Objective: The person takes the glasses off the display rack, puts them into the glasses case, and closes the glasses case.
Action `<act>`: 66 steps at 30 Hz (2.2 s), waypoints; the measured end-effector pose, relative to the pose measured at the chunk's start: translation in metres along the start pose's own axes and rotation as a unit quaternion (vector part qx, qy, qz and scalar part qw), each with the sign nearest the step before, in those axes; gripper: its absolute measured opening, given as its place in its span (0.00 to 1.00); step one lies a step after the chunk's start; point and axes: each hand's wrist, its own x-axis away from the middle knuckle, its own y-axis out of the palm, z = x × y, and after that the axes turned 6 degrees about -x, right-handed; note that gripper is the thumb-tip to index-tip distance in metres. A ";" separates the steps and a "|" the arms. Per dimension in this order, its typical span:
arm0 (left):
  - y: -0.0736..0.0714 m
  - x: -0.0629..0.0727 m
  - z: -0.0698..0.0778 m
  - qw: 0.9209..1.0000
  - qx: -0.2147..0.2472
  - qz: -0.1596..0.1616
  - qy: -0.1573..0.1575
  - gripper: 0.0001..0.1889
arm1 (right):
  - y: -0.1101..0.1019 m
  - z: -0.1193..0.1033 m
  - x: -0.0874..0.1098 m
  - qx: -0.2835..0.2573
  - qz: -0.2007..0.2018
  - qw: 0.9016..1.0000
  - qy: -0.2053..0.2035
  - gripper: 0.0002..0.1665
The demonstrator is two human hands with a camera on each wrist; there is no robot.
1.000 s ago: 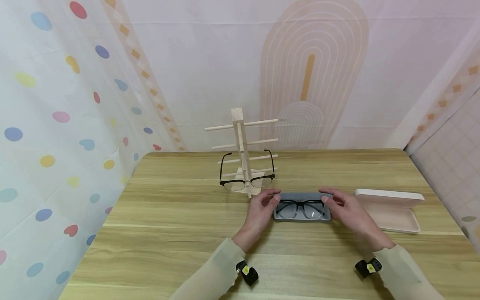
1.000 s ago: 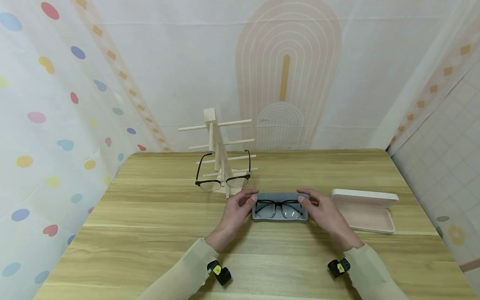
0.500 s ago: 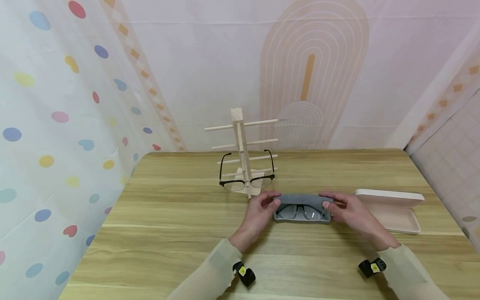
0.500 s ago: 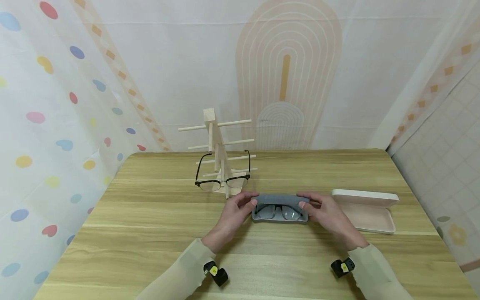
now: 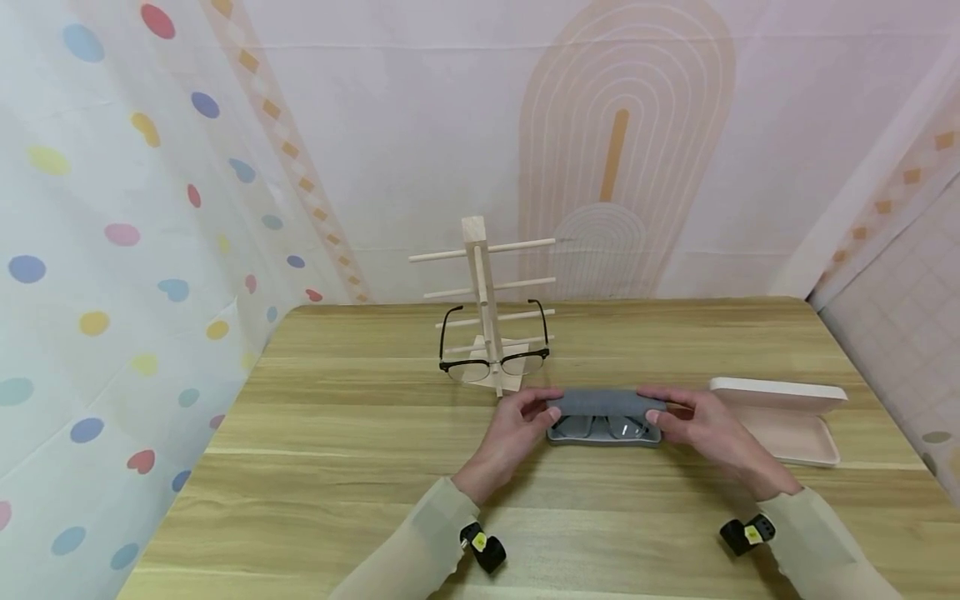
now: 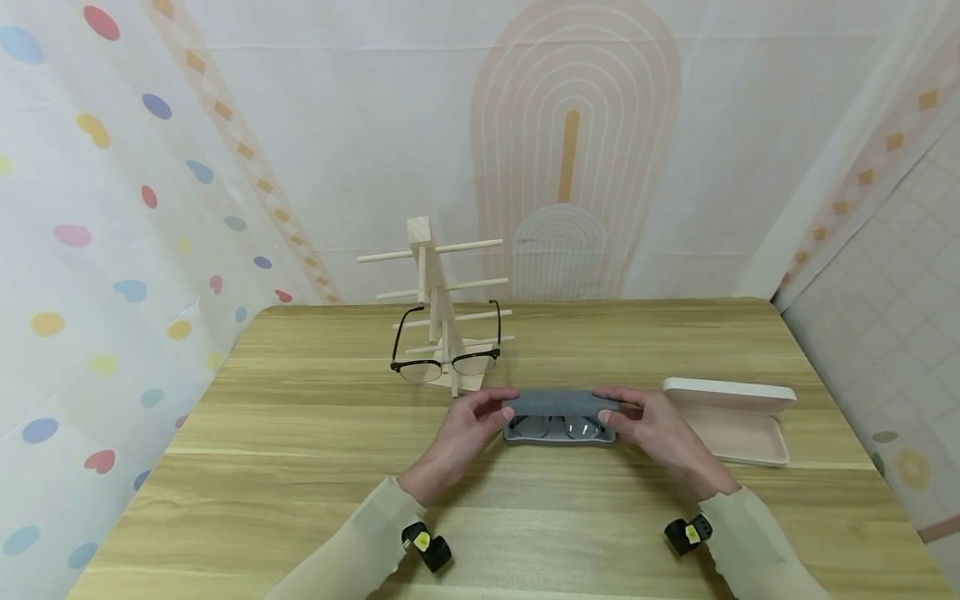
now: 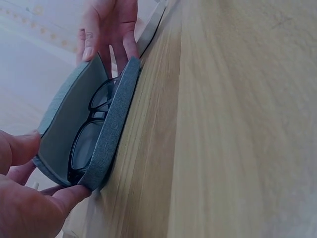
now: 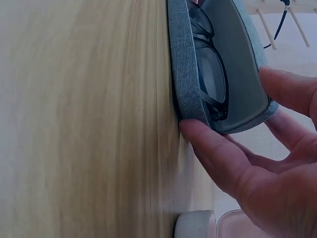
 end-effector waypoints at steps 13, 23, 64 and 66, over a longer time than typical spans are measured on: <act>-0.002 0.000 -0.001 1.000 -0.007 -0.018 0.001 0.15 | -0.004 0.002 -0.001 0.057 -0.008 0.998 -0.011 0.28; -0.003 0.002 -0.003 1.000 0.004 -0.030 -0.003 0.17 | -0.003 0.003 -0.002 0.110 0.013 0.994 -0.005 0.27; 0.003 0.012 0.001 0.998 0.001 -0.061 -0.019 0.44 | 0.008 0.008 0.006 0.158 0.011 0.985 -0.068 0.29; 0.004 0.015 0.004 0.998 -0.021 -0.058 -0.016 0.44 | 0.010 0.008 0.008 0.166 0.021 0.983 -0.072 0.30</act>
